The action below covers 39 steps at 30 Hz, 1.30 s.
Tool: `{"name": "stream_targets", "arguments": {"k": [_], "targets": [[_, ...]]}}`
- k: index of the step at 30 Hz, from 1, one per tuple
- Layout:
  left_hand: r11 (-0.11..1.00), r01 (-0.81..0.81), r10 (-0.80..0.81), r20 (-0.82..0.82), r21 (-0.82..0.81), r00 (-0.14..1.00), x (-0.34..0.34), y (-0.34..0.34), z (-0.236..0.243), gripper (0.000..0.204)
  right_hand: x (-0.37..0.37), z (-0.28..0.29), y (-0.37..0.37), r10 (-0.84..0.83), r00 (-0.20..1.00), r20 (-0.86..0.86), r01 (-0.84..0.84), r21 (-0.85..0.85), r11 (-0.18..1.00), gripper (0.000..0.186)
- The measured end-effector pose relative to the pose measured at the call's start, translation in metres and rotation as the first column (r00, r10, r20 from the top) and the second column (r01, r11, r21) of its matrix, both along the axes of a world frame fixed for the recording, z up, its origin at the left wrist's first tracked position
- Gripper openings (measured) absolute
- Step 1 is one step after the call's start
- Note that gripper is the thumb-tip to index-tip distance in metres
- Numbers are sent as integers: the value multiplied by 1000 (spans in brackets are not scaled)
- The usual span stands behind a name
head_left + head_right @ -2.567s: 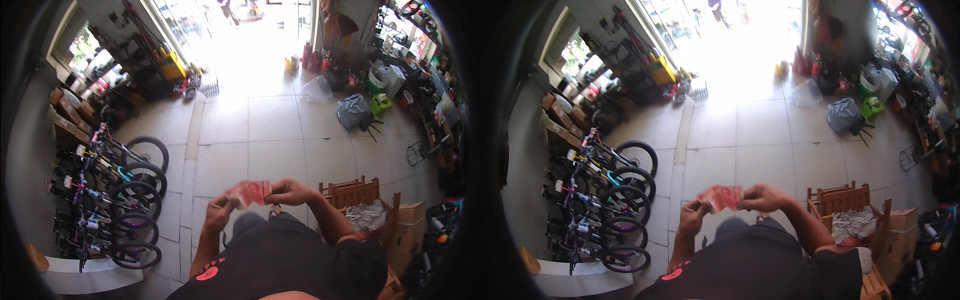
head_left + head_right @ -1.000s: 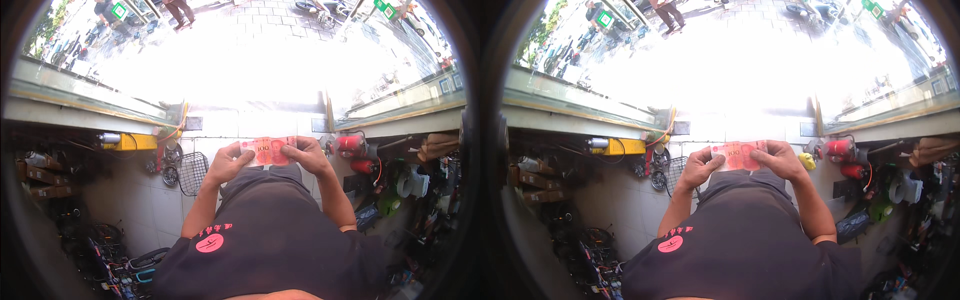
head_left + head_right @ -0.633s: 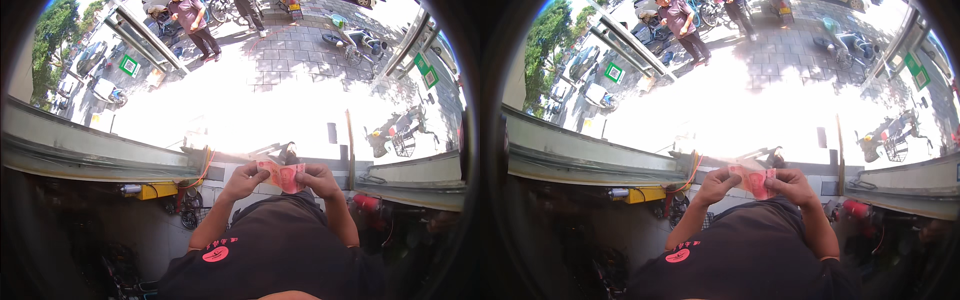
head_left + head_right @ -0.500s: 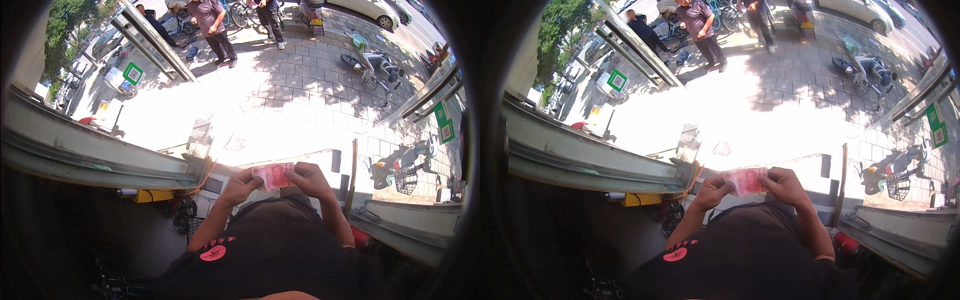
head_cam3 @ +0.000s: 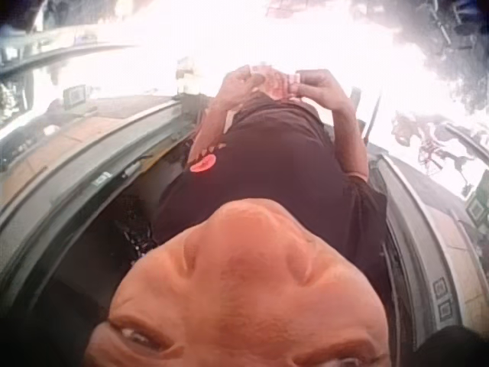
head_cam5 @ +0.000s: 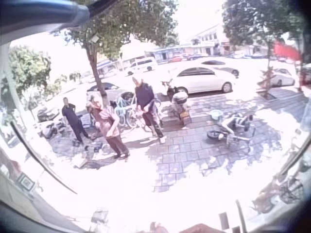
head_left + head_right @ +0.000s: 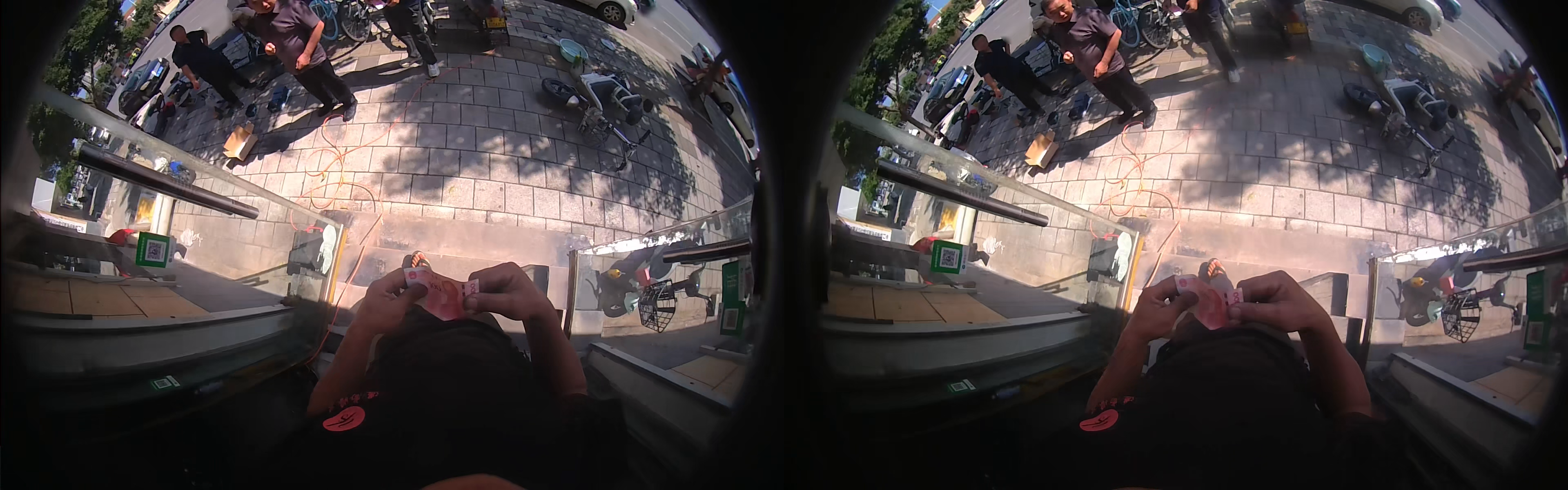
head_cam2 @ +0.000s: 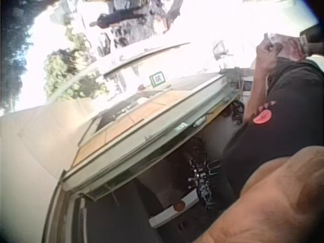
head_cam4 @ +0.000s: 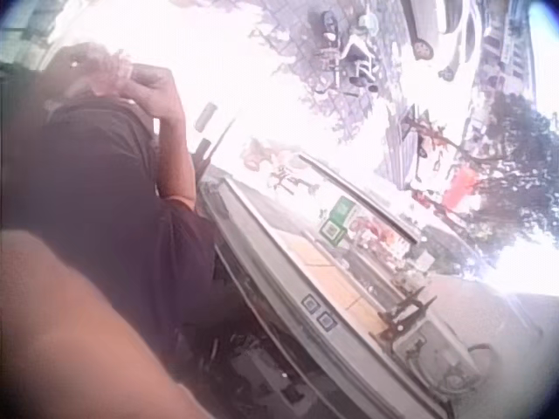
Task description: The person receives payment, then moves outside to work on a white electric scooter. They squat and use a wrench to loosen and tighten bolts on the rear wheel hub, then stand to reposition the scooter upright and adjust the handlebars.
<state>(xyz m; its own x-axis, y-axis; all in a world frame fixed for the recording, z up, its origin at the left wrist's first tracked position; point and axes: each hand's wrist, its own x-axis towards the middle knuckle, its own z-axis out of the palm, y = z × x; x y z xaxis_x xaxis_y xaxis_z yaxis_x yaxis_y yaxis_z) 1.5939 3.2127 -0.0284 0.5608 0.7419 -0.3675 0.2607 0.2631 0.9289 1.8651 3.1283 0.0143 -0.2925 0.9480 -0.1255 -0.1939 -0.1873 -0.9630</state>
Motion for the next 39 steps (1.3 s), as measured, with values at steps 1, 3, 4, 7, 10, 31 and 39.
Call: {"name": "stream_targets", "arguments": {"k": [1, 3, 4, 7, 10, 31, 39], "targets": [[1000, 20, -20, 24, 11, 1000, 9, 24, -13, 23, 7, -22, 14, -40, 999, 17, 41, -36, 999, 19], [924, 255, -280, 50, 286, 959, 26, 75, -26, 22, 28, -58, 47, -117, 860, 497, 217, -149, 965, 30], [982, 169, -185, 252, 84, 950, 32, 94, -59, 31, 30, -78, 62, -243, 727, 643, 257, 73, 964, 33], [967, 202, -244, 327, 157, 913, 48, 153, -92, 32, 36, -87, 114, -265, 893, 363, 282, 7, 959, 35], [972, 168, -198, 189, 167, 962, 54, 210, -114, 33, 44, -90, 159, -179, 974, 142, 190, -71, 979, 33], [889, -452, 450, 310, -68, 838, 192, 551, -244, 21, 227, -305, 423, -382, 631, 675, 542, -30, 840, 50], [865, -492, 452, 278, 93, 847, 299, 758, -249, 23, 314, -366, 445, -307, 443, 842, 720, -130, 682, 45]]}}
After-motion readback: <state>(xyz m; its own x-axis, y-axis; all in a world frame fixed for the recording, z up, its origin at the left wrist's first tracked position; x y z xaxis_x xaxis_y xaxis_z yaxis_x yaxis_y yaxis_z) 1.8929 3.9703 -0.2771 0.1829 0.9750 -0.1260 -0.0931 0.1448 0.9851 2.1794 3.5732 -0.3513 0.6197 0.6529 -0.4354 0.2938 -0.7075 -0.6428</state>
